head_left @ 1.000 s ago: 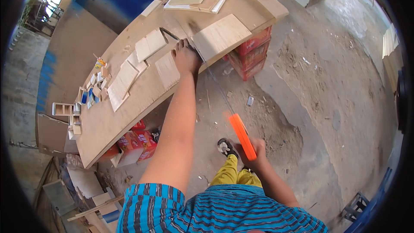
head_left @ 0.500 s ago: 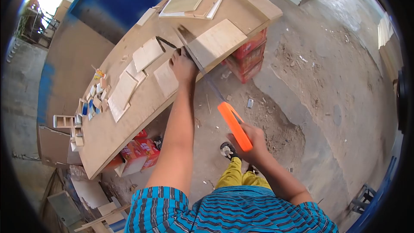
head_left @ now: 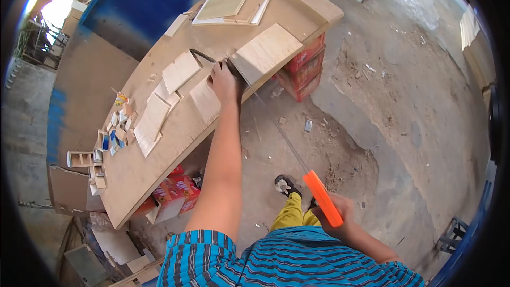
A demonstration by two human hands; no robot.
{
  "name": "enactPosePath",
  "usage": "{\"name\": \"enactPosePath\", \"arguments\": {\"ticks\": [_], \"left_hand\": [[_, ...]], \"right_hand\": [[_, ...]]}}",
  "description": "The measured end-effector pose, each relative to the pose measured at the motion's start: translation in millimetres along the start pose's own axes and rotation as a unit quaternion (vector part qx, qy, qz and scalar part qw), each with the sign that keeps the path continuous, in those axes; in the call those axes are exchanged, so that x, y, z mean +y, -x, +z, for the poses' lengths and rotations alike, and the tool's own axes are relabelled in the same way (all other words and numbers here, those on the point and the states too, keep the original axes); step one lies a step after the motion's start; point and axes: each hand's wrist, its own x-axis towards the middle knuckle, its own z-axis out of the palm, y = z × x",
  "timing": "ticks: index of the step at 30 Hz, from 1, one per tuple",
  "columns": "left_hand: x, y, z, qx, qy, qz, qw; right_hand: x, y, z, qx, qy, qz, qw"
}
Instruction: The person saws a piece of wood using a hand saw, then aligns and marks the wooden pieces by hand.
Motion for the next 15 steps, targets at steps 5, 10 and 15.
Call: {"name": "enactPosePath", "arguments": {"ticks": [5, 10, 15], "left_hand": [[-5, -3, 3, -0.022, -0.003, -0.01, 1.0], [4, -1, -4, -0.026, -0.007, 0.011, 1.0], [3, -5, 0, -0.032, -0.002, -0.006, 0.999]], "right_hand": [[16, -88, 47, 0.025, 0.017, -0.007, 1.0], [49, -91, 65, 0.029, -0.018, -0.037, 0.999], [57, 17, 28, 0.012, 0.025, -0.036, 0.999]]}}
